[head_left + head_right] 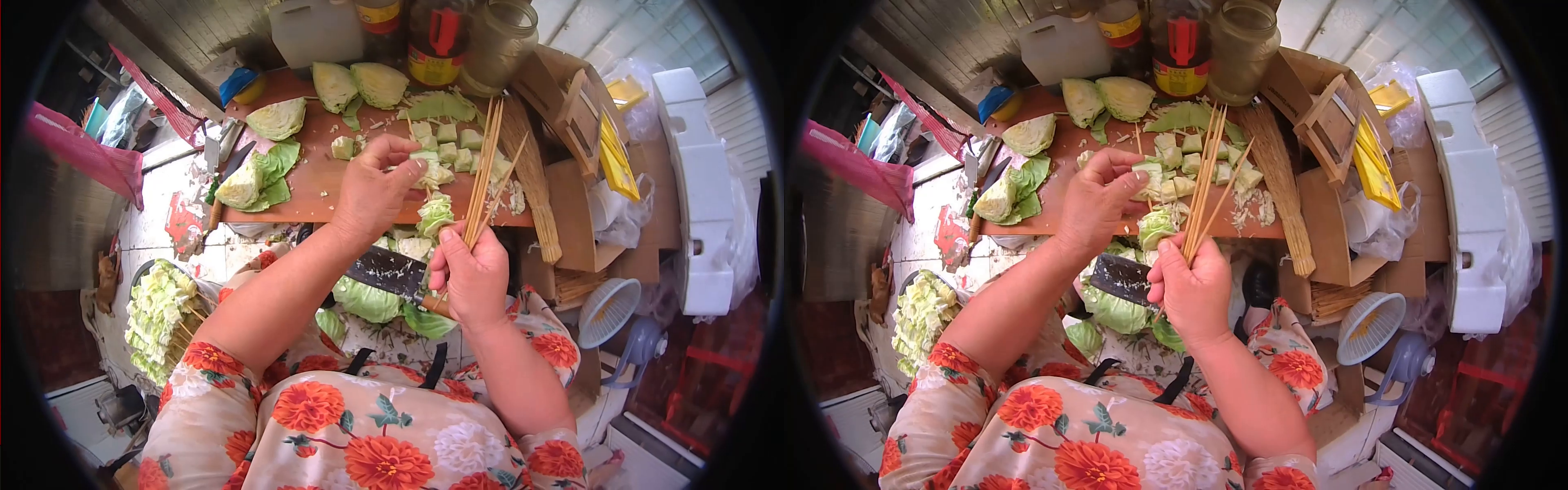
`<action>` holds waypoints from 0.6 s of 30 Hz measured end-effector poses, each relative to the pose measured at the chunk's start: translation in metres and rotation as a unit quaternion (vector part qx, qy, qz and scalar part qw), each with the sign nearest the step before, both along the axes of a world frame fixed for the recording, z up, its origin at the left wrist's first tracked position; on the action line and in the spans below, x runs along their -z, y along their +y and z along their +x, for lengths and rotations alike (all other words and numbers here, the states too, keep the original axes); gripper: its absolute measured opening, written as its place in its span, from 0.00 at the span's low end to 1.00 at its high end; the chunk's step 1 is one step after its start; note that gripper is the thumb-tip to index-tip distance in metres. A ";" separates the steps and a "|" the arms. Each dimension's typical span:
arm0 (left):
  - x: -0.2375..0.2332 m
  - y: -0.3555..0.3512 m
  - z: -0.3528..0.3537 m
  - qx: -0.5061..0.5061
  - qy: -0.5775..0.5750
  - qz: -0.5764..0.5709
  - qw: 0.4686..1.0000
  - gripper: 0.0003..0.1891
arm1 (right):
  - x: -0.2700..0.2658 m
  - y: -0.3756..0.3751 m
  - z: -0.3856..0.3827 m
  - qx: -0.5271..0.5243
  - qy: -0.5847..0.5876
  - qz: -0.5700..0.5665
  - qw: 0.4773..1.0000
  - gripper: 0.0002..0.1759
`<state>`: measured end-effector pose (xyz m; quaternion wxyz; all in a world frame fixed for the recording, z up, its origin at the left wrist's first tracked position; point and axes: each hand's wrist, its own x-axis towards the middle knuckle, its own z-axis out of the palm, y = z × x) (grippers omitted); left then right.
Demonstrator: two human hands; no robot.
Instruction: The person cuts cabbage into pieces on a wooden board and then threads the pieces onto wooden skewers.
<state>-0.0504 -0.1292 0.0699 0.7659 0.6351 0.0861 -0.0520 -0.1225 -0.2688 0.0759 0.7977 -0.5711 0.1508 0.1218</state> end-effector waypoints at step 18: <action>0.015 0.036 0.021 0.025 -0.008 0.057 0.998 0.16 | 0.008 -0.016 0.014 0.019 0.040 0.008 0.999 0.07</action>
